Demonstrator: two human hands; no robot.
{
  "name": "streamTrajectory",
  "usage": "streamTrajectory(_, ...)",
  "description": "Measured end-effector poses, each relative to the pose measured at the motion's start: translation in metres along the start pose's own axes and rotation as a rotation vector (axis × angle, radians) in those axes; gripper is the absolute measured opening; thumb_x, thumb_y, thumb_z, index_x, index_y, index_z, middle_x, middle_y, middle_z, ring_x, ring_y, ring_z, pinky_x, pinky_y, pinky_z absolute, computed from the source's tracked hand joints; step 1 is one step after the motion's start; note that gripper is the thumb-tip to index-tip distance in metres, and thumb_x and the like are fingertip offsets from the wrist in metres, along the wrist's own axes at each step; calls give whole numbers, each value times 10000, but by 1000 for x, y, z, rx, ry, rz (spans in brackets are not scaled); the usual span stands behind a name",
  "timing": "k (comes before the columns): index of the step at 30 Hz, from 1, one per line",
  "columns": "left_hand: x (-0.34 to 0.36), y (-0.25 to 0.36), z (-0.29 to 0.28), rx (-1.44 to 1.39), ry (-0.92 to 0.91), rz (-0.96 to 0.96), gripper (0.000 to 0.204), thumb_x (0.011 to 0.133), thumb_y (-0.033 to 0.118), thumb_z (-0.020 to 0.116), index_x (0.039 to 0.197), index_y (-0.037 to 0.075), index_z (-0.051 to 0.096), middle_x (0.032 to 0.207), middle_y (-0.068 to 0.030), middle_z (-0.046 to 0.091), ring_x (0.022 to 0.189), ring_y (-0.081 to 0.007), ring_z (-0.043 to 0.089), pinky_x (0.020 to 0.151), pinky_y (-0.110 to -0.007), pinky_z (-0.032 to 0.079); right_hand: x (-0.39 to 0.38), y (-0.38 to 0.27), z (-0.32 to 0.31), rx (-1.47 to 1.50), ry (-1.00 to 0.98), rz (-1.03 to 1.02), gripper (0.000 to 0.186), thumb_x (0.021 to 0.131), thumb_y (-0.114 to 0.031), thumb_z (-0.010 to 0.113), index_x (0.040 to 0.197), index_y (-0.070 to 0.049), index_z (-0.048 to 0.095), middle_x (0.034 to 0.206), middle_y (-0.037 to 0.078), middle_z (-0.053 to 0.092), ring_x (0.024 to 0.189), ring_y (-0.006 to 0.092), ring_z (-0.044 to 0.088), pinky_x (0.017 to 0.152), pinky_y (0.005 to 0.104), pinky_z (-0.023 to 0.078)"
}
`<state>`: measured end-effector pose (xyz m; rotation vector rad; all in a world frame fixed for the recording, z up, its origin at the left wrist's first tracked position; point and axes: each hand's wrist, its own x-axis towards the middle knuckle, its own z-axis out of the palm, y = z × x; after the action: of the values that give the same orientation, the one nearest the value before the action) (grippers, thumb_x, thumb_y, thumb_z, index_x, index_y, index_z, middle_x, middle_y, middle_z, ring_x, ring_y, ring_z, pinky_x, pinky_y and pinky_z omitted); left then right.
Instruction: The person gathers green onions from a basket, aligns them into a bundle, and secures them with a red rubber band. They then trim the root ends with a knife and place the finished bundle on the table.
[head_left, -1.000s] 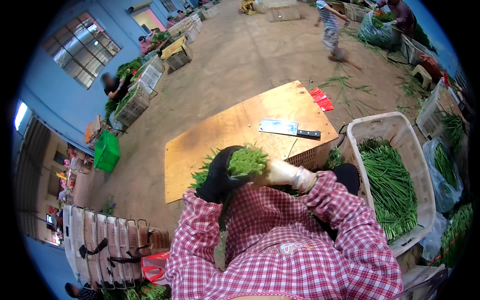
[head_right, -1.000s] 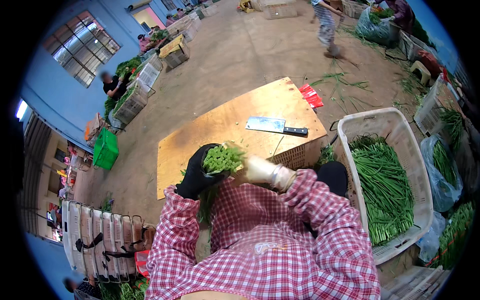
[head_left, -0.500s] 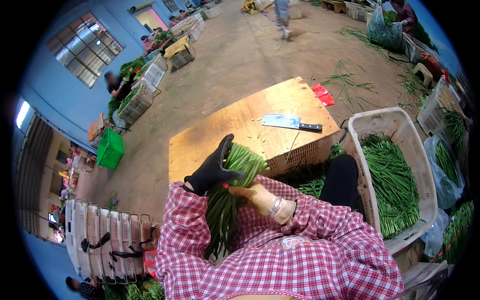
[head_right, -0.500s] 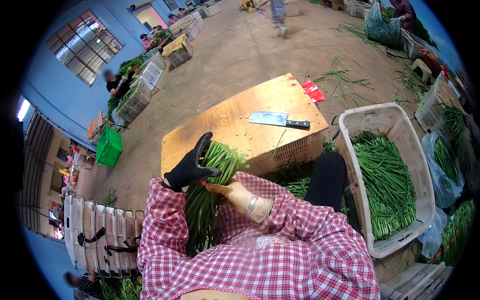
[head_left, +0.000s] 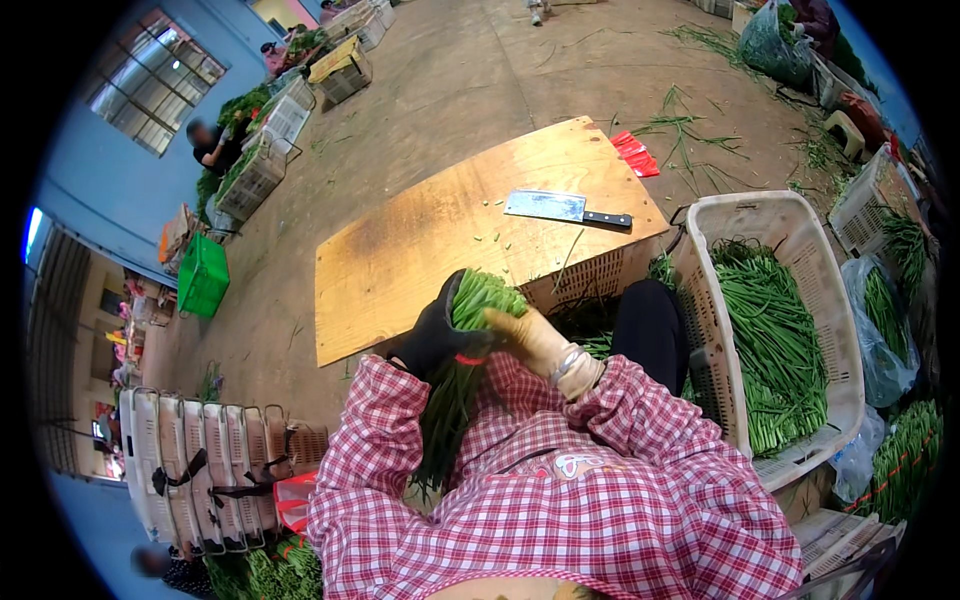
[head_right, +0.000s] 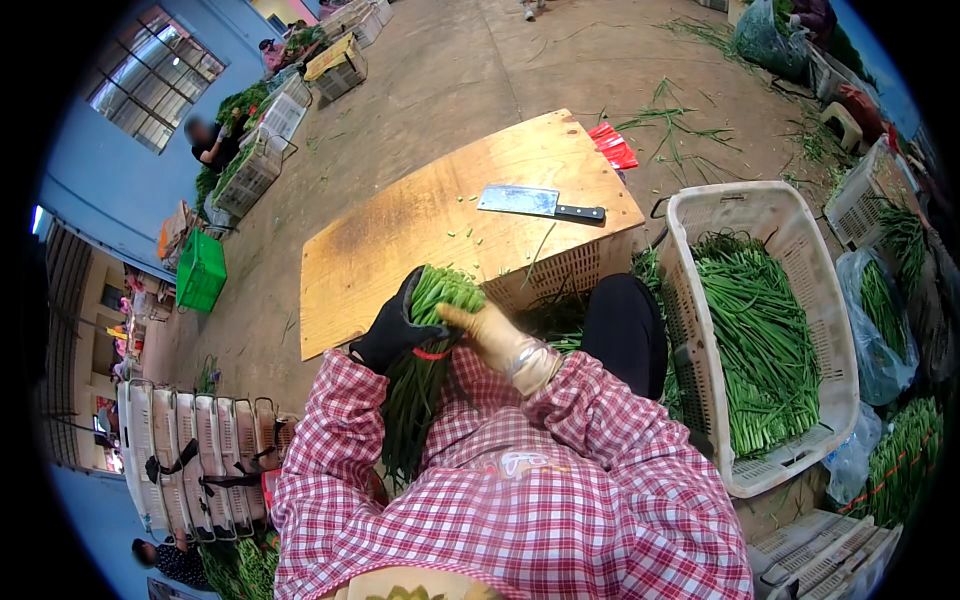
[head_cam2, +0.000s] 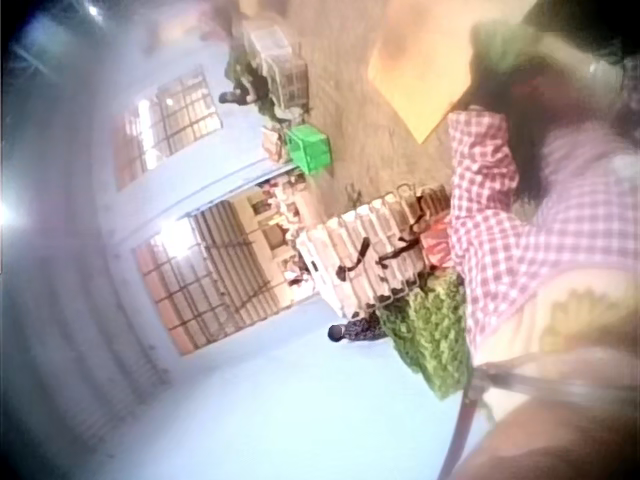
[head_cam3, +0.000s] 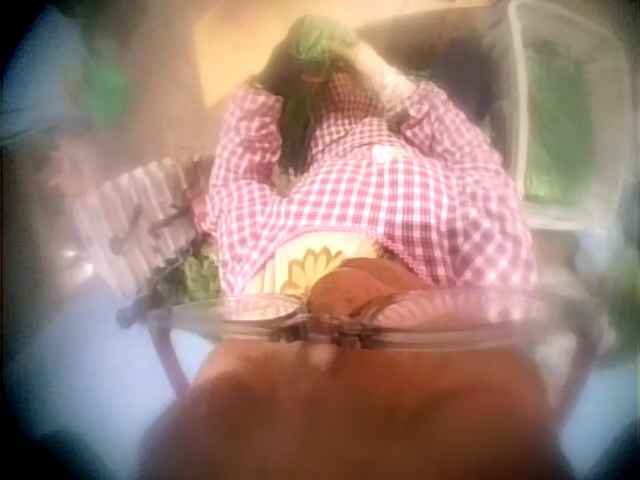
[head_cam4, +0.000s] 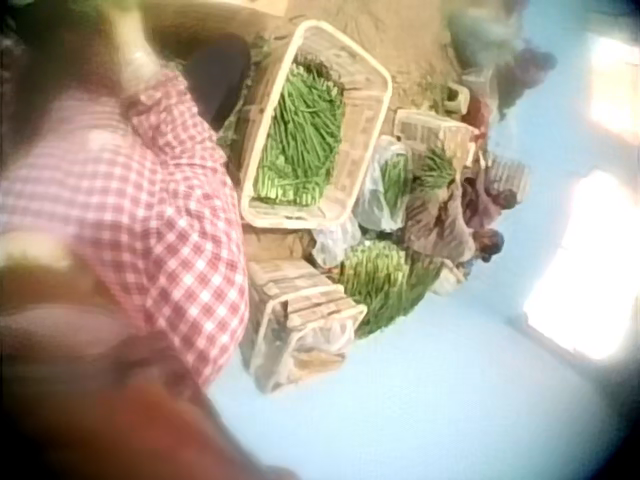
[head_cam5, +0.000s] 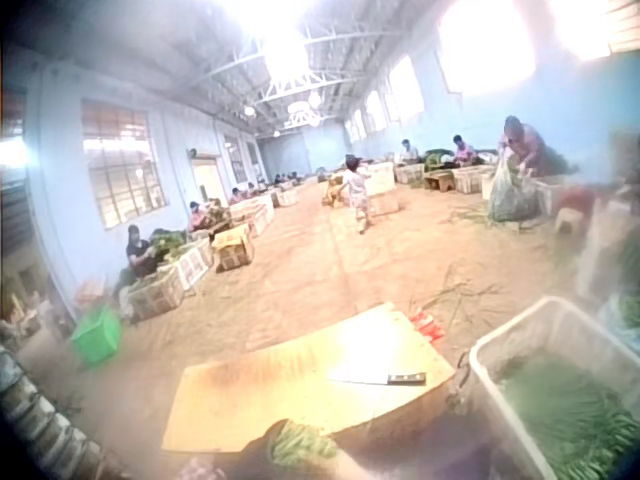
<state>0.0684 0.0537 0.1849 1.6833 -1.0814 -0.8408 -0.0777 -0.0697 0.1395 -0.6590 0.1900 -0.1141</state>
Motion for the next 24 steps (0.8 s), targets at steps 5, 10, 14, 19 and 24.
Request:
streamTrajectory(5,2,3,-4,51,52,-29,1067,692,249,903,1503,-2,256,1418,-138,501,1311,-215,481,1089,-365,407,29,-6,-5,250,-80,-93,469,925,-282,693,1291,-27,548,1203,62,648,1105,206,608,985,345,471)
streamTrajectory(10,-6,3,-4,109,97,-89,1059,703,250,893,1506,-9,252,1437,-158,485,1342,-225,458,1106,-369,394,48,-44,-60,352,114,-229,955,842,-579,685,1524,-60,265,1519,211,370,1366,335,418,1123,497,353)
streamTrajectory(14,-9,0,-4,36,109,-126,1024,706,219,891,1491,-18,278,1438,-150,482,1335,-223,463,1109,-369,392,19,-82,-59,-467,373,-539,527,904,-269,724,1338,-29,549,1242,138,634,1137,218,607,961,306,503)
streamTrajectory(19,-10,2,-1,-130,160,-127,1025,688,200,900,1492,-4,298,1416,-127,500,1303,-208,486,1091,-360,408,-17,-73,-20,-1459,-157,-995,389,780,-136,768,1154,-108,664,1091,92,676,949,267,665,799,380,543)
streamTrajectory(24,-10,10,-5,30,147,-142,1003,685,172,897,1486,4,318,1391,-112,515,1271,-196,504,1069,-354,425,4,-81,-12,-1763,-383,-1060,299,775,-124,648,1071,-86,657,976,67,645,885,251,631,758,386,522)
